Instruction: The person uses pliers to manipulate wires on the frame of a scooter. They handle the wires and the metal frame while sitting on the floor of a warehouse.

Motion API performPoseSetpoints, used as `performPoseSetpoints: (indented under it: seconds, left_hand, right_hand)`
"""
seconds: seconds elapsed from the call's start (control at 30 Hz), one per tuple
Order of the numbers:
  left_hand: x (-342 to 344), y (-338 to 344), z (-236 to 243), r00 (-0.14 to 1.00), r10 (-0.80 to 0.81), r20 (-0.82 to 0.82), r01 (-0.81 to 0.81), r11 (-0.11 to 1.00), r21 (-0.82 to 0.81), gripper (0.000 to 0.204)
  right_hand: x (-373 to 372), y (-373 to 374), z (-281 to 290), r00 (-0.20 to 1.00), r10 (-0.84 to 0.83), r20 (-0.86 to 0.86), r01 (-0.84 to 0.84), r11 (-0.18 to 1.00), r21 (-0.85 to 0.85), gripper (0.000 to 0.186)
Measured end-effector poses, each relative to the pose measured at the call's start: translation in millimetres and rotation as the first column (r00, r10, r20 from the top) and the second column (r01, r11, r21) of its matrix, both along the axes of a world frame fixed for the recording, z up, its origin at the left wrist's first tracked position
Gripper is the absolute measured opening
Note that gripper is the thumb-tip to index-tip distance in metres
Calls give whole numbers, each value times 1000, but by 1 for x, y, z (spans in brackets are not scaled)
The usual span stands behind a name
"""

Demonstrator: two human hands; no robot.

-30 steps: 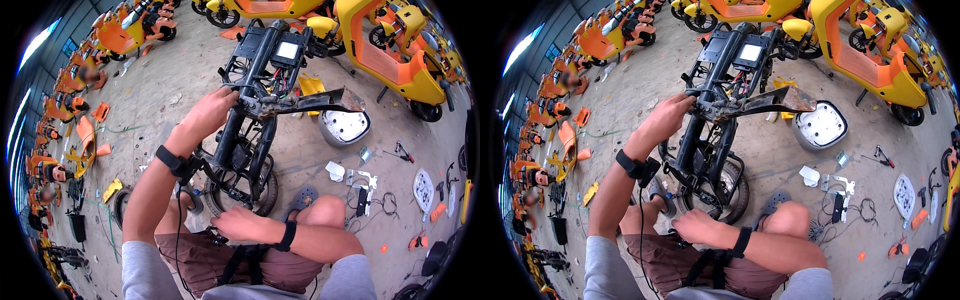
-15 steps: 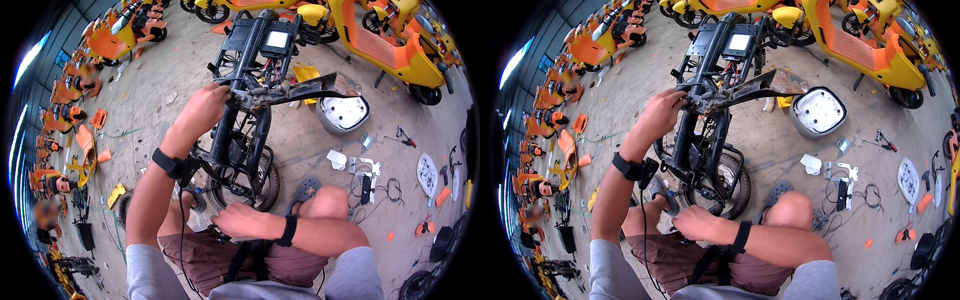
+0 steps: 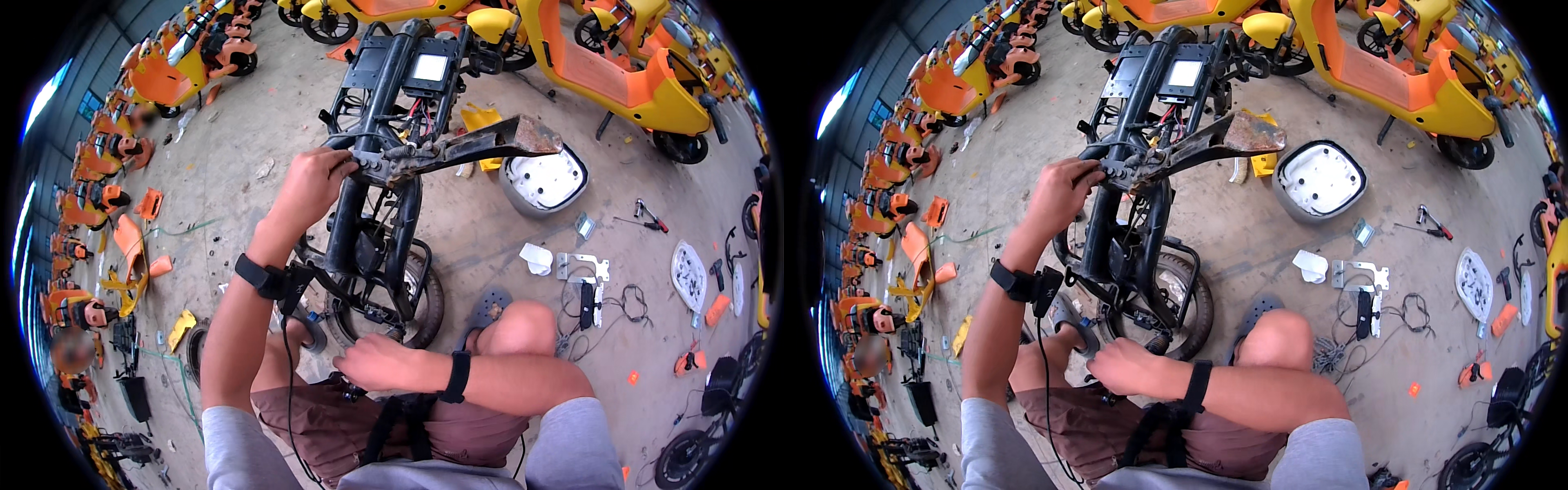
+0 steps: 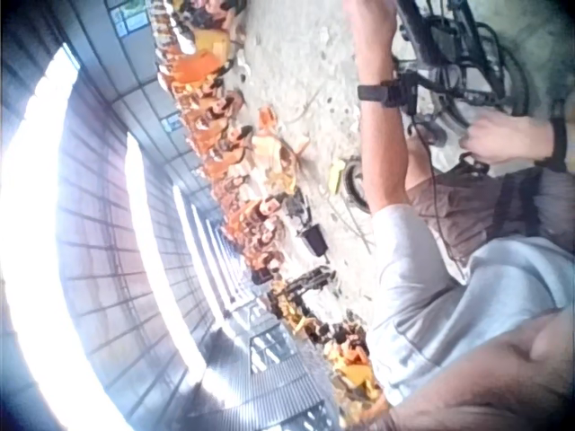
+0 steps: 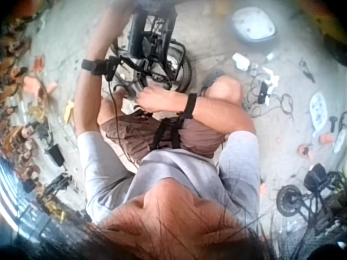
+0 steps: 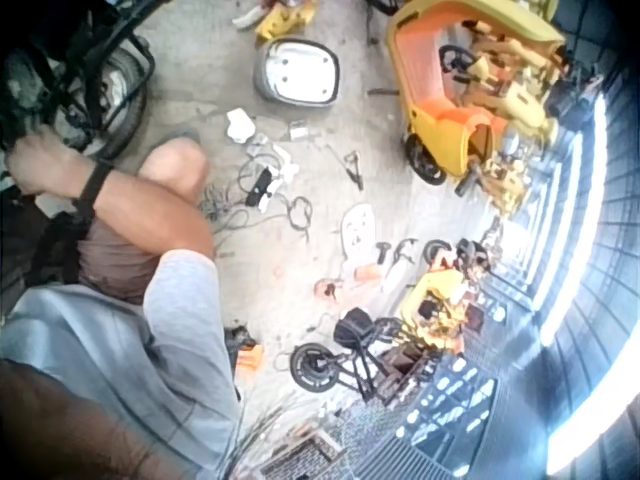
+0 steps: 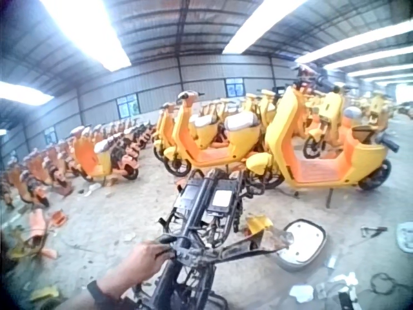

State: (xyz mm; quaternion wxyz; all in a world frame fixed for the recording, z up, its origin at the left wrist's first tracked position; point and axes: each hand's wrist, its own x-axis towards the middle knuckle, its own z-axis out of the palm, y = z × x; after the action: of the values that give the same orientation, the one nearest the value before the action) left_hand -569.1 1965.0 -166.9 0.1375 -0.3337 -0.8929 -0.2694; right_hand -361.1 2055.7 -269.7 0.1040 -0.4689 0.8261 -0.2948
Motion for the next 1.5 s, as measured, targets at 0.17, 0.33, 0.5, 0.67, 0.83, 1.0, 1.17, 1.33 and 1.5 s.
performPoseSetpoints:
  seconds: [0.17,0.33,0.5,0.67,0.83,1.0,1.17,1.33,1.5]
  left_hand:
    - [2,0,2,999,-3,52,3,1000,-1,21]
    - [-2,-1,0,1000,5,-14,-5,1000,-22,20]
    - [9,3,-12,997,66,-27,-61,986,157,19]
    - [-1,0,-12,994,112,15,-113,979,172,17]
    - [-3,-3,-4,998,49,26,-52,988,144,18]
    - [-10,-10,-19,997,73,20,-75,973,218,21]
    - [-8,-18,-15,994,107,30,-109,880,462,18]
    - [-14,-35,7,979,12,204,-110,872,476,19]
    - [-16,-34,-3,987,-133,88,86,910,406,28]
  right_hand:
    - [3,0,1,1000,14,26,-15,1000,16,11]
    - [6,0,2,1000,-2,17,1,999,45,12]
    - [4,0,3,999,4,33,-5,998,56,14]
    - [4,5,5,1000,-2,17,2,1000,11,12]
    - [-1,20,10,1000,-20,-3,20,998,55,18]
    - [-1,28,20,998,-50,38,47,996,74,19]
    - [-6,33,33,998,17,58,-24,992,128,32]
    - [-15,37,45,992,-127,2,125,981,149,28]
    - [-29,37,50,992,-121,36,113,977,182,29]
